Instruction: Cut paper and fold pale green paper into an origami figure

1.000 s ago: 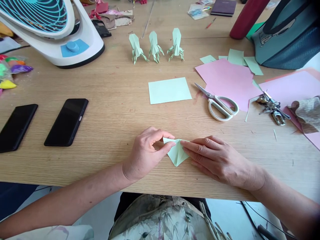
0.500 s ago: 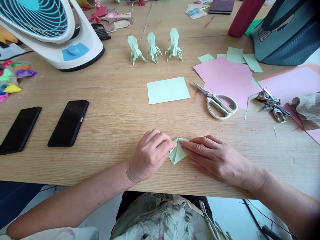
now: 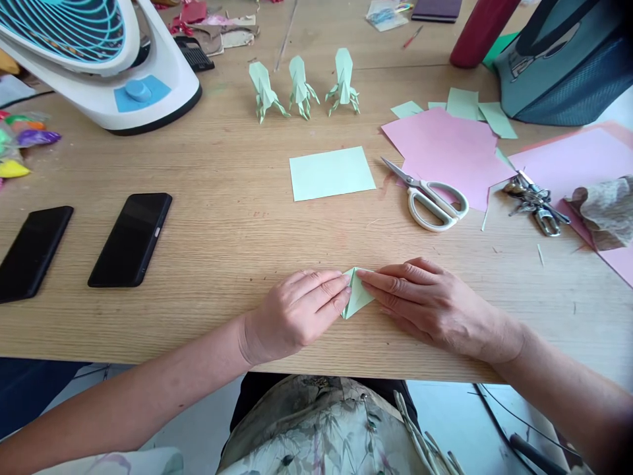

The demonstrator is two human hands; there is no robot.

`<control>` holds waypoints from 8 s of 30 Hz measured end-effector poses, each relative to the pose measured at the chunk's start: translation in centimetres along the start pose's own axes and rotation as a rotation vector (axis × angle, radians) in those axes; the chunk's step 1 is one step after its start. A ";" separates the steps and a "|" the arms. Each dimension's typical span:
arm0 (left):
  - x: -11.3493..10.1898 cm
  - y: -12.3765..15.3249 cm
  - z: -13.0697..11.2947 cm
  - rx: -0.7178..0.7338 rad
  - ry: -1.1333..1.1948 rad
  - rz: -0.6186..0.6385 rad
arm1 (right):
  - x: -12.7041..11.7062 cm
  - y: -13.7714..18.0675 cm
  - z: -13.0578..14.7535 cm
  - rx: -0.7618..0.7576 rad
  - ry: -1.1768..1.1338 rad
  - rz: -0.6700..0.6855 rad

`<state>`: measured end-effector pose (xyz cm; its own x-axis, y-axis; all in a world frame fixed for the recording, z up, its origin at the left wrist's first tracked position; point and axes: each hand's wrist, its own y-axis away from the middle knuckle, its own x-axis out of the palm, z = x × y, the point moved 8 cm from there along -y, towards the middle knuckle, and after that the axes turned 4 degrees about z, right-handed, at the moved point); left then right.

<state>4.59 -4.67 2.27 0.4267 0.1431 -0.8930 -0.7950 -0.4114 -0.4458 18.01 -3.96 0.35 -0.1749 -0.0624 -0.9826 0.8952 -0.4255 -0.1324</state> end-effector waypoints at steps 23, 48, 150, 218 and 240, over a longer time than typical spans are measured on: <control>1.0 -1.3 -0.8 0.140 0.019 0.064 | -0.6 0.4 -2.1 0.114 0.013 -0.082; 1.0 0.0 -0.2 0.155 0.105 0.201 | -0.2 0.5 -1.1 0.073 -0.149 -0.024; 1.0 0.8 0.5 0.112 0.174 0.264 | 0.1 0.9 4.0 0.248 -0.052 -0.160; 3.1 0.9 2.7 0.013 -0.074 0.562 | 0.7 1.0 4.5 0.278 -0.031 -0.113; 1.2 -2.2 2.0 0.023 0.064 0.205 | 0.9 1.1 4.4 0.300 -0.058 -0.138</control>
<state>5.97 -1.78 2.09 0.2814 0.0005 -0.9596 -0.8773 -0.4051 -0.2575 17.02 -8.42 -0.09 -0.3170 -0.0334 -0.9479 0.7024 -0.6799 -0.2109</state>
